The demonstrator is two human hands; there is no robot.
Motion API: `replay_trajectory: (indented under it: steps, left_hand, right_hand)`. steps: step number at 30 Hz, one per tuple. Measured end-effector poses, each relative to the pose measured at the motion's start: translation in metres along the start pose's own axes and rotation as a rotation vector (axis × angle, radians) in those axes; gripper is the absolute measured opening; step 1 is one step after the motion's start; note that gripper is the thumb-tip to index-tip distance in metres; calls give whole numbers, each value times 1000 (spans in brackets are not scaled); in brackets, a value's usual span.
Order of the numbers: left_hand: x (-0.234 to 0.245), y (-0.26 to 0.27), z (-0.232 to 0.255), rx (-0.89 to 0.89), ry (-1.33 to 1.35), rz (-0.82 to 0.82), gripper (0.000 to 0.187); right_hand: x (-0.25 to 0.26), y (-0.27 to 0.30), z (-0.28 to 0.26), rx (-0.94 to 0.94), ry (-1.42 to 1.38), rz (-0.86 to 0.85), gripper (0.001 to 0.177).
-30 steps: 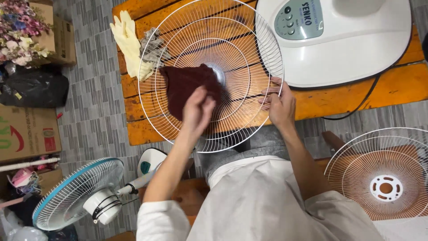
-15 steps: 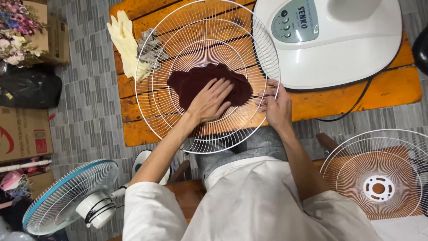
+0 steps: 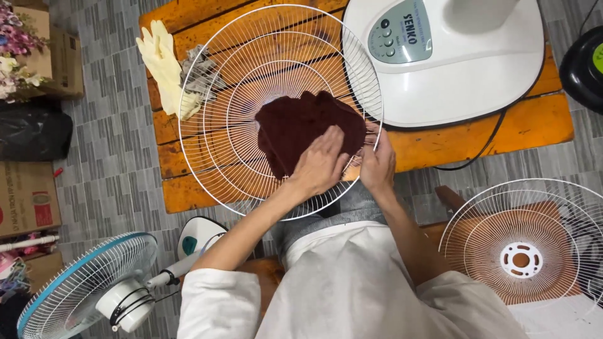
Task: Wiping dust off a fan grill and its center ring using a cloth.
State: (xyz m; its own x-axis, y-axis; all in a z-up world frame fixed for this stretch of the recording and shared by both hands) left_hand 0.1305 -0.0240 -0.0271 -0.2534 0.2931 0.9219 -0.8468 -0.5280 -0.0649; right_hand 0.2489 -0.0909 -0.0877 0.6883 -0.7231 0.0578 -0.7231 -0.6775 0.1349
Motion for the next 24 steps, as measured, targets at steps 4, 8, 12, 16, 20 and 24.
replay_trajectory:
  steps: [4,8,12,16,20,24]
  left_hand:
    - [-14,-12,-36,271,-78,-117,70]
    - [-17,-34,-55,441,-108,-3,73]
    - [-18,-43,-54,472,-49,104,66]
    - [-10,-11,-22,456,28,12,63]
    - [-20,9,-47,519,-51,-103,71]
    - [6,12,-37,477,-49,-102,73]
  right_hand:
    - [-4,10,-30,2,-45,9,58]
    - [-11,24,-31,-41,-118,44,52]
    - [-16,21,-19,-39,-144,115,46]
    - [-13,19,1,-1,-45,141,49]
    - [-10,25,5,-29,-163,130,55]
    - [-15,34,-8,28,-216,131,59]
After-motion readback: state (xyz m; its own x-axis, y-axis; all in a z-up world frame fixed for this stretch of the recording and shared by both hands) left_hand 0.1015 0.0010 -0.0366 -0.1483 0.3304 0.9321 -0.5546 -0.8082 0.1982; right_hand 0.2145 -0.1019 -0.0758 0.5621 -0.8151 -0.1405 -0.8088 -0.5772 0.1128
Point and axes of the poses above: each hand's wrist, its own y-axis away from the middle knuckle, its own x-axis out of the back of the hand, z = x × y, the point moved 9 cm from there along -y, towards the middle knuckle, and after that the axes turned 6 degrees about z, right-handed, at the moved point
